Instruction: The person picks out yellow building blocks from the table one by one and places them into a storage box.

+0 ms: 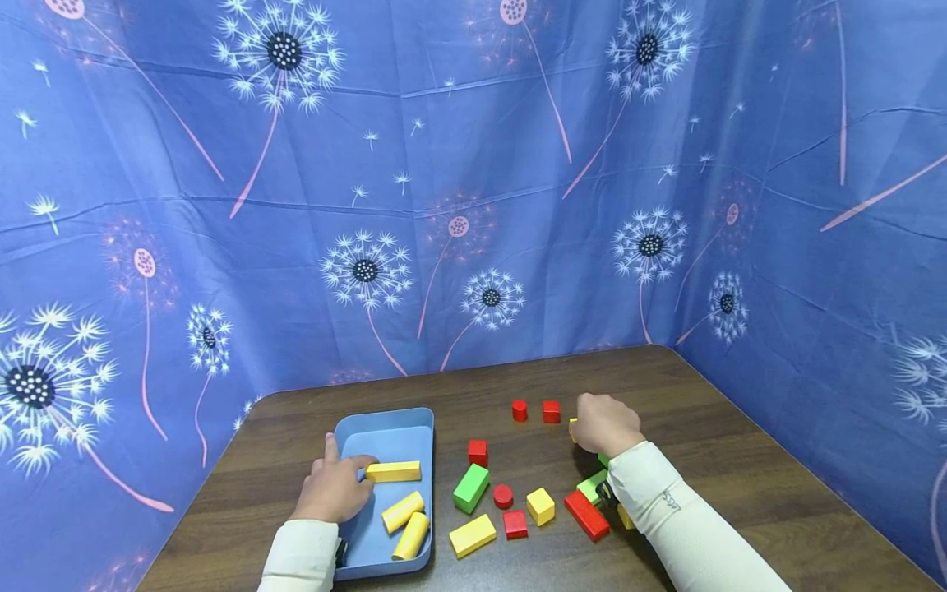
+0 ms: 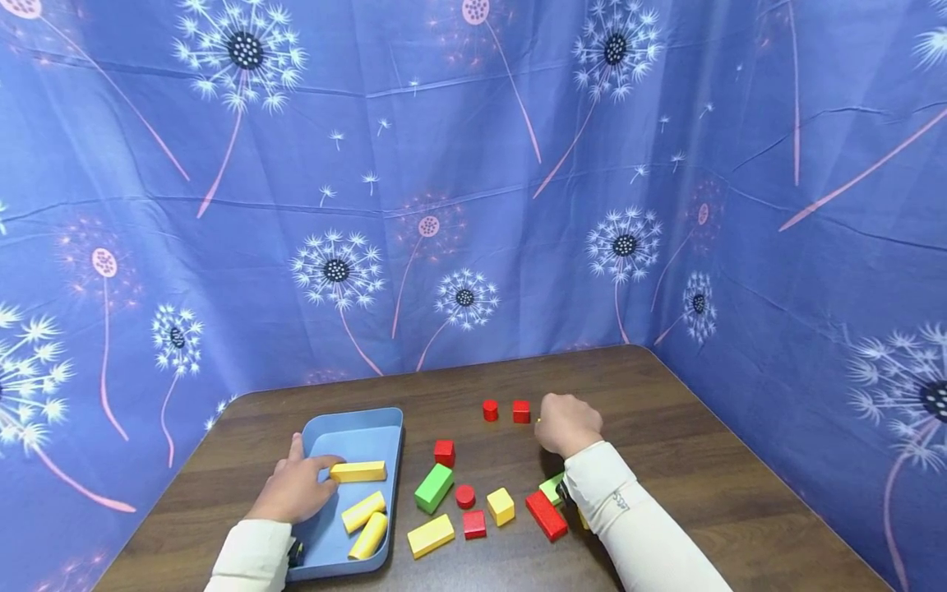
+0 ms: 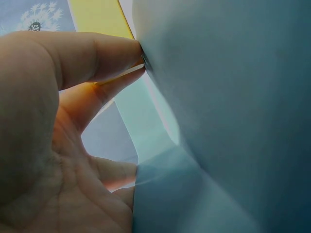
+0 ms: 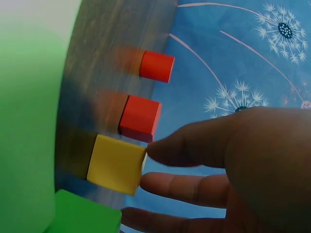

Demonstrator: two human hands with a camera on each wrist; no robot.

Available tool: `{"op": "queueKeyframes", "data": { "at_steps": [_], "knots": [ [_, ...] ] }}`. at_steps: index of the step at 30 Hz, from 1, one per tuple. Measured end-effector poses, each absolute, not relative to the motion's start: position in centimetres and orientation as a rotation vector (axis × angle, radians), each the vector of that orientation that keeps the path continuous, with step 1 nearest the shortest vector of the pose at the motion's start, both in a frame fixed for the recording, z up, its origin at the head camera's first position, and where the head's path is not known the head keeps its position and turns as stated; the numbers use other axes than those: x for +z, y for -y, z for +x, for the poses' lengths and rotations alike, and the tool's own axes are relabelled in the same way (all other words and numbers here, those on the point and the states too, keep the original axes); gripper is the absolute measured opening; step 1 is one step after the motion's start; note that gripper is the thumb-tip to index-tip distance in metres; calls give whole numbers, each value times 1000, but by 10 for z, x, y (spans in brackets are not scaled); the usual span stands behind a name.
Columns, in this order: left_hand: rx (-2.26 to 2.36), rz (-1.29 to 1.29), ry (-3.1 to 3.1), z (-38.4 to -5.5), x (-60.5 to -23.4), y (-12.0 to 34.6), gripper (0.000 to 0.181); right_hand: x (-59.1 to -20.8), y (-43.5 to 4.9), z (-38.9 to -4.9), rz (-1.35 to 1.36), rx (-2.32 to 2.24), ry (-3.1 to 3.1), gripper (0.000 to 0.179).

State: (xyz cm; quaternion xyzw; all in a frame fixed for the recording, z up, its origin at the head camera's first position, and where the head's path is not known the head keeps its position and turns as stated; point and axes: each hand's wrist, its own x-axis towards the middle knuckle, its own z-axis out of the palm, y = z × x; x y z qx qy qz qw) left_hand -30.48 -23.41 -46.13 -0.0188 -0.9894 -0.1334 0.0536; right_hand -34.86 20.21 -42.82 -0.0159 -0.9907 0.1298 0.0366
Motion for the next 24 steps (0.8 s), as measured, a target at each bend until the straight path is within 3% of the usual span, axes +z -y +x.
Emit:
{"op": "queueKeyframes", "data": {
  "at_steps": [24],
  "knots": [
    [-428,-16,3026,-306,-463,235,44,-432,-198,-351,57,407,2968,23]
  ]
}}
